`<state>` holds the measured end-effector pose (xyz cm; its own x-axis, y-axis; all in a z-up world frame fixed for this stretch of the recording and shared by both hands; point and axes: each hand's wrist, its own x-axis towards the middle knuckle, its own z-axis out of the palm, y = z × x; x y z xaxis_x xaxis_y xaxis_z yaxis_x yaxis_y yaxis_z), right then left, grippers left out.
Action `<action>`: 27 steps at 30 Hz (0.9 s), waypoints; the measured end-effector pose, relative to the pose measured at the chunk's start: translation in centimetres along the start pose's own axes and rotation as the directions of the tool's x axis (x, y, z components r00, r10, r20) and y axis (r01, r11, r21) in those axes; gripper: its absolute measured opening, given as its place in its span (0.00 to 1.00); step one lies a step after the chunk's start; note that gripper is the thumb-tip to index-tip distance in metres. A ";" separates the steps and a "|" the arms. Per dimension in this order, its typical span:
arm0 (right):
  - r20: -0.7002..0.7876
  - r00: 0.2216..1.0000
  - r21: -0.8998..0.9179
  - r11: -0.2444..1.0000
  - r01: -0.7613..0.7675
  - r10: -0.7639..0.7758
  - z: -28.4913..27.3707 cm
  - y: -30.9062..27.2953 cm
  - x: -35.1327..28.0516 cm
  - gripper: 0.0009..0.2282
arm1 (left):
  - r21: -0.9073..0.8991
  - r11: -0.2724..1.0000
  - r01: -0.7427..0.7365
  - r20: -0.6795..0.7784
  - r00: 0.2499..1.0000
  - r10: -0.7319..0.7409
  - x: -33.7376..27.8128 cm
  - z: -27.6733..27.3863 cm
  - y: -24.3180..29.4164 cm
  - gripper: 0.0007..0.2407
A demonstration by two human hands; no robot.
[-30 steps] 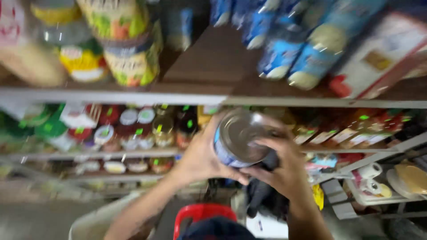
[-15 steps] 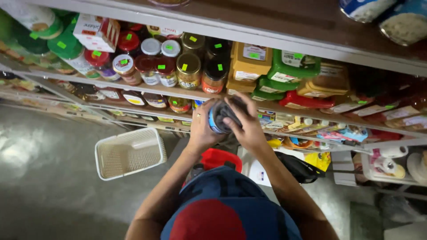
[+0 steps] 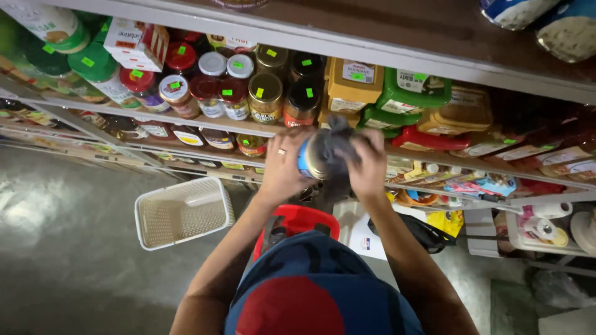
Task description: Wiping down canned food items with a cloth and organizing them on storage shelves.
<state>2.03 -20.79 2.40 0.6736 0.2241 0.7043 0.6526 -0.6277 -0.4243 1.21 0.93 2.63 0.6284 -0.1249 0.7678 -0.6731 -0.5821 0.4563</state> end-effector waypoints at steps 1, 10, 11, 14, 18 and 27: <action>-0.024 0.999 -0.023 0.999 -0.028 0.027 0.5 -0.5 0.8 0.08 | -0.001 1.000 -0.023 -0.013 1.000 0.023 -0.1 0.6 0.1 0.39; 0.131 0.988 0.137 0.985 -0.102 0.084 -1.0 1.0 -1.5 0.09 | -0.322 0.892 0.316 0.008 0.943 -0.332 -1.2 0.5 0.0 0.45; -0.038 0.980 0.162 0.969 -0.187 0.195 -1.8 1.1 -1.0 0.07 | -0.581 0.590 0.560 0.135 0.782 -0.609 -1.2 0.4 1.0 0.46; -0.031 0.973 0.414 0.889 -0.196 0.229 0.5 -5.7 -0.9 0.04 | -0.781 0.206 0.589 0.226 0.574 -0.787 -2.8 3.4 1.2 0.37; 0.089 0.972 -0.109 0.968 0.228 -0.218 3.3 -7.8 1.5 0.21 | -0.304 0.527 0.794 0.211 0.595 -0.775 -4.3 5.6 -1.5 0.20; 0.043 0.980 0.339 0.920 -0.197 0.194 4.4 -8.9 -0.4 0.26 | -0.822 0.111 0.558 0.110 0.346 -0.932 0.0 2.6 0.8 0.23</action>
<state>-2.49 -11.99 3.39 0.8016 0.1301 0.5836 0.5855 -0.3687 -0.7220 1.68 -1.61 1.82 0.8876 0.4107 -0.2086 -0.0442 0.5266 0.8490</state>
